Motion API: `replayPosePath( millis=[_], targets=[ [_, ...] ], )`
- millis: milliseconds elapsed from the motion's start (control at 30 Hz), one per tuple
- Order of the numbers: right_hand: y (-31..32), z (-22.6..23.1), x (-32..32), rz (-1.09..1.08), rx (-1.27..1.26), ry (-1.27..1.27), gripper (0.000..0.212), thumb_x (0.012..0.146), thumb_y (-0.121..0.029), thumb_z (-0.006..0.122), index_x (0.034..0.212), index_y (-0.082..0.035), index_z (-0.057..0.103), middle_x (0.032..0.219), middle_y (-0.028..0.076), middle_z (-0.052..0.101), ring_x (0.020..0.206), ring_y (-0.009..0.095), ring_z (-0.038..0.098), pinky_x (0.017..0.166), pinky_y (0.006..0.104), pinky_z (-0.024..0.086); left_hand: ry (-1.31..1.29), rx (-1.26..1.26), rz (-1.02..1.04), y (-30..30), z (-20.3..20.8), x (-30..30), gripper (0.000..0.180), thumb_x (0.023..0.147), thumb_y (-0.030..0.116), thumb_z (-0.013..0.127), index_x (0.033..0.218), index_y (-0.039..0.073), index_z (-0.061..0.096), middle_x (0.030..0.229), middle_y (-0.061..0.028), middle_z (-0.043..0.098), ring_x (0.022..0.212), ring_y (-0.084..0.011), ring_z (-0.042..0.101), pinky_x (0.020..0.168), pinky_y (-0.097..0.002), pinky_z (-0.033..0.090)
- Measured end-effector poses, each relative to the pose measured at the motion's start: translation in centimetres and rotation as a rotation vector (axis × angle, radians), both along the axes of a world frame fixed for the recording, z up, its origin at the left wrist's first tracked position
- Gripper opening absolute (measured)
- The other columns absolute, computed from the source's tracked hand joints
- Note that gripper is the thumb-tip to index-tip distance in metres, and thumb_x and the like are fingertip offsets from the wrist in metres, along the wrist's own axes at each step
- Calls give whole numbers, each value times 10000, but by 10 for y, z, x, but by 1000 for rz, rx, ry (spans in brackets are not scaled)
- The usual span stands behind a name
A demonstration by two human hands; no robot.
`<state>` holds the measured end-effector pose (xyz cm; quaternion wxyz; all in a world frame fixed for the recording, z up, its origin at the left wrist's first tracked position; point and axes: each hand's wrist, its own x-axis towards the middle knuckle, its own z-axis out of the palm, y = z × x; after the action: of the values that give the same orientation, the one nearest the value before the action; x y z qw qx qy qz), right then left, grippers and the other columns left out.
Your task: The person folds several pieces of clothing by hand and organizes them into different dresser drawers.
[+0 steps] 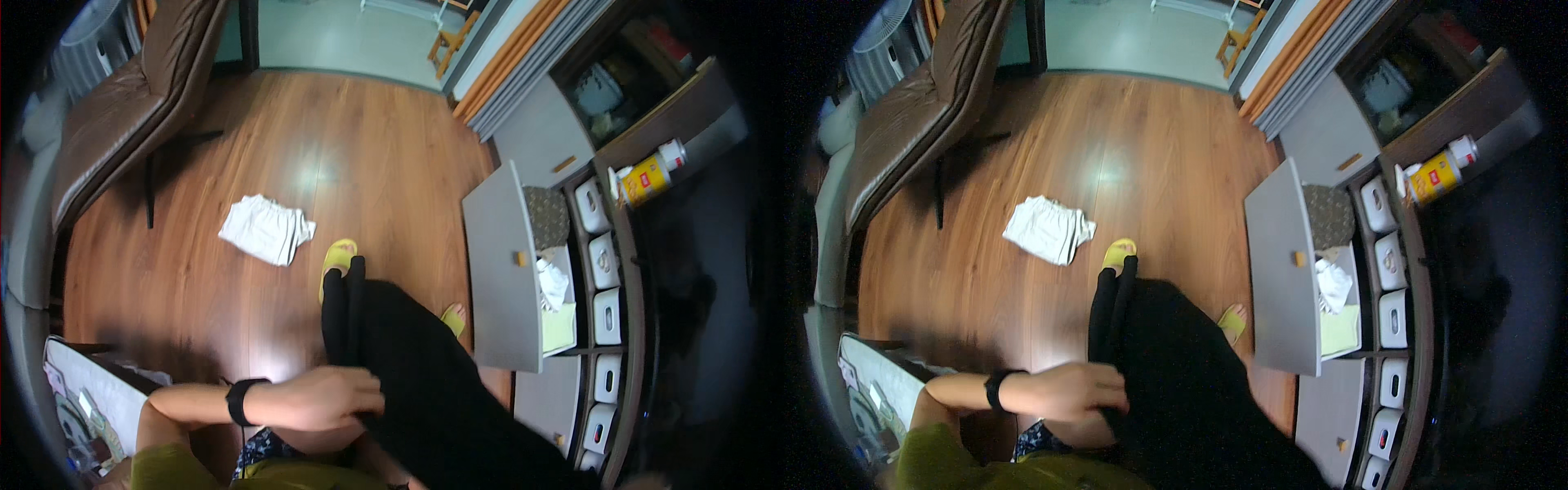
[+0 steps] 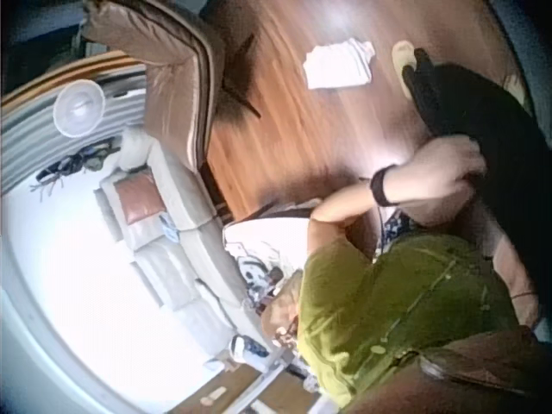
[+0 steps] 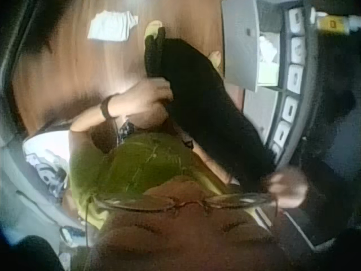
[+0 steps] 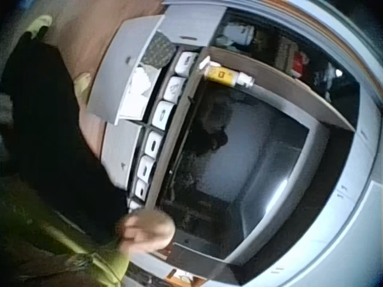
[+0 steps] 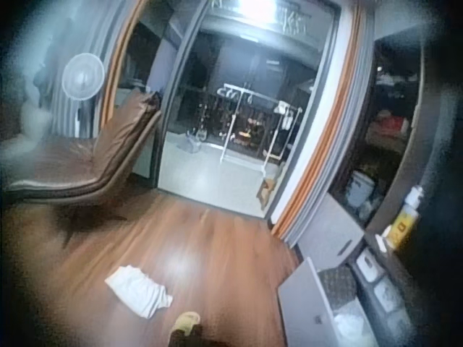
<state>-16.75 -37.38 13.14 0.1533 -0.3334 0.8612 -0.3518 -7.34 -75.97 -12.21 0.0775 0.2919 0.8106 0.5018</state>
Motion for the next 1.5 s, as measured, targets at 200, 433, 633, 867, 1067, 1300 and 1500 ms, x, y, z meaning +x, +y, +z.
replayPosePath(
  millis=[200, 433, 633, 867, 1067, 1300, 1500],
  targets=[
    [11, -36, 9, 94, -56, -304, 387, 825, -307, 560, 1086, -32, 480, 1087, 111, 526, 969, 214, 536, 854, 346, 429, -119, 47, -153, 29, -29, 63, 473, 724, 61, 667, 1180, 57, 541, 966, -85, 533, 883, -242, 533, 763, -339, 480],
    [4, -156, -49, 197, -389, -912, 445, 905, -330, 438, 1214, -10, 451, 1194, 131, 526, 1047, 226, 541, 916, 349, 427, -164, 322, -78, 40, -51, 71, 252, 785, 73, 663, 1015, -18, 616, 979, -133, 569, 889, -260, 566, 751, -322, 488],
    [-62, -383, -73, -473, -532, -1413, 511, 974, -350, 332, 1325, 9, 426, 1285, 149, 527, 1114, 236, 546, 968, 351, 426, -580, 674, 164, 9, -61, 71, 148, 900, 103, 609, 970, -27, 631, 918, -19, 663, 825, -58, 564, 726, -241, 468],
    [-53, -331, -107, -221, -829, -1462, 769, 837, -449, 570, 1350, 79, 348, 1358, 237, 432, 1252, 355, 438, 1077, 485, 296, -714, 960, 595, -51, -34, -17, 228, 943, 226, 548, 1033, 38, 638, 948, -17, 664, 832, -83, 610, 756, -225, 485],
    [-111, -259, -167, 37, -321, -955, 385, 786, 57, 629, 1162, 14, 562, 1084, 58, 644, 927, 124, 613, 821, 258, 491, -628, 636, 662, -101, 18, -111, 299, 934, 317, 558, 940, 34, 655, 854, 16, 663, 740, -28, 586, 625, -157, 437],
    [-176, -201, -241, -210, -521, -683, 488, 817, -2, 649, 1254, 55, 439, 1063, 128, 640, 929, 166, 646, 785, 241, 532, -474, 287, 786, -150, 39, -198, 304, 910, 322, 592, 963, 30, 657, 858, -33, 667, 750, -101, 610, 786, -272, 479],
    [-210, -194, -312, -361, -295, -416, 497, 818, -29, 655, 1267, -36, 441, 948, 46, 523, 785, 122, 607, 635, 159, 516, -323, 178, 1043, -176, 36, -265, 256, 909, 253, 608, 1026, 33, 548, 813, 9, 603, 729, -85, 581, 714, -251, 477]
  ],
)
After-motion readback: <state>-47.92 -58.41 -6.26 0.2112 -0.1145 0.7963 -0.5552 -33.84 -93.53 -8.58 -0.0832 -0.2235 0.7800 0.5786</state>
